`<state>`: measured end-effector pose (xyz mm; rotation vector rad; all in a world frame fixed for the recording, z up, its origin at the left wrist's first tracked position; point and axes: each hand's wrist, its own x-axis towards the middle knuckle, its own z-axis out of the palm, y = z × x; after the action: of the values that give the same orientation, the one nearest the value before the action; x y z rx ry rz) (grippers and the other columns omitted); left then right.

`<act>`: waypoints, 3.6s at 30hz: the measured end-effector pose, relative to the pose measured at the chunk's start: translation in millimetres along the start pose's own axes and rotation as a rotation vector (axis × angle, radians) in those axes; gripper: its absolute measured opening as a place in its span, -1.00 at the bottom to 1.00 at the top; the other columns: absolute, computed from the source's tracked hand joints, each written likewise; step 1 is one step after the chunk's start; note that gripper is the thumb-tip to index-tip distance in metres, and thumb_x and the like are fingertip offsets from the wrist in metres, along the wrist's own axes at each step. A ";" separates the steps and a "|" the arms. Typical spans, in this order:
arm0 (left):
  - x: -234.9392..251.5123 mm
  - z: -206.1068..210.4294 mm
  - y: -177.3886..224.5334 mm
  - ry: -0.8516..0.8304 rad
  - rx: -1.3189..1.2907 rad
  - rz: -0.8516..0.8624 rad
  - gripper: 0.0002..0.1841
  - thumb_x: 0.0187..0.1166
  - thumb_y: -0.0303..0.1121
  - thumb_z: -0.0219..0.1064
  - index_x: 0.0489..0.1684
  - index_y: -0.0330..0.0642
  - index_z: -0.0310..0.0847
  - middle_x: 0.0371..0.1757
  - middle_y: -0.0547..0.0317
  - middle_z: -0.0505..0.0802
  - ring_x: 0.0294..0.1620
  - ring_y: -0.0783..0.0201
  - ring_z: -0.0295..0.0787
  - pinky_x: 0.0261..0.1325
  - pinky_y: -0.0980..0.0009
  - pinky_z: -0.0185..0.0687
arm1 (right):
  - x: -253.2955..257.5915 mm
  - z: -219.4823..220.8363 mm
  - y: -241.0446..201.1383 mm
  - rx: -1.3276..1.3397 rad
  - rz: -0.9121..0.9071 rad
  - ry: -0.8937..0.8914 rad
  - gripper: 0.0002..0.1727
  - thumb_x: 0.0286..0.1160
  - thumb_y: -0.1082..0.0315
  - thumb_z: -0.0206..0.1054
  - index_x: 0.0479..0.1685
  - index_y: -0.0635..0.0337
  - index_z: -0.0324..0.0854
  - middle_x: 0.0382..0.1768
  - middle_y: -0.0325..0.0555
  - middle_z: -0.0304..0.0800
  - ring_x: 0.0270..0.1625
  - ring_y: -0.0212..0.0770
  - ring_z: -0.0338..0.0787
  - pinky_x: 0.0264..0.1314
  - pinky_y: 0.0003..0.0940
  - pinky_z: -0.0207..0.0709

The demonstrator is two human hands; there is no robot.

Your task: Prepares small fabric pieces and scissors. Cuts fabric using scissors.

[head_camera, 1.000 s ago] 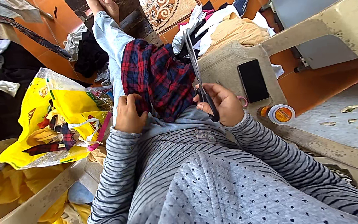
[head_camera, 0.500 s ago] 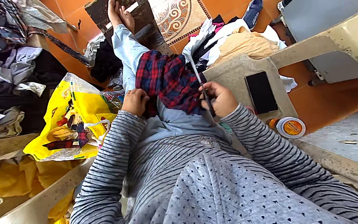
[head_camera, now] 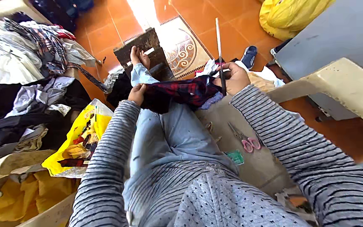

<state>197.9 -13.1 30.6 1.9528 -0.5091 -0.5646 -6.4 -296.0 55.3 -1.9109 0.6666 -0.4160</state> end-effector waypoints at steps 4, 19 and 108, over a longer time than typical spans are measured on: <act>46.5 -25.9 51.8 -0.068 0.675 0.092 -0.43 0.44 -0.21 0.61 0.35 -0.39 0.62 0.21 -0.45 0.79 0.32 -0.37 0.72 0.45 -0.35 0.48 | 64.5 -5.0 -41.6 -0.178 0.017 0.073 -0.29 0.26 0.46 0.57 0.51 0.34 0.43 0.09 0.32 0.81 0.12 0.23 0.81 0.28 0.25 0.57; 19.2 -130.6 217.3 0.559 0.712 0.622 -0.65 0.42 -0.49 0.45 0.17 -0.40 0.71 0.26 -0.36 0.75 0.37 -0.22 0.67 0.50 -0.08 0.48 | 95.6 -69.3 -173.6 -0.166 -0.545 0.213 -0.25 0.38 0.29 0.46 0.58 0.37 0.30 0.14 0.18 0.76 0.07 -0.16 0.81 0.21 -0.23 0.67; -124.4 69.5 -82.5 0.147 0.431 0.854 -0.83 0.47 -0.35 0.48 -0.10 -0.16 0.89 -0.26 -0.01 0.86 -0.25 0.07 0.85 -0.19 0.20 0.79 | -155.6 37.4 10.1 0.391 0.542 -1.092 -0.32 0.50 -0.44 0.17 0.05 0.04 0.55 -0.55 -0.45 0.74 -0.50 -0.44 0.79 -0.38 -0.52 0.72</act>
<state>66.1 43.0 -50.5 1.9054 -1.3518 0.2529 -110.5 -176.3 32.0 -1.2313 0.2862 0.7569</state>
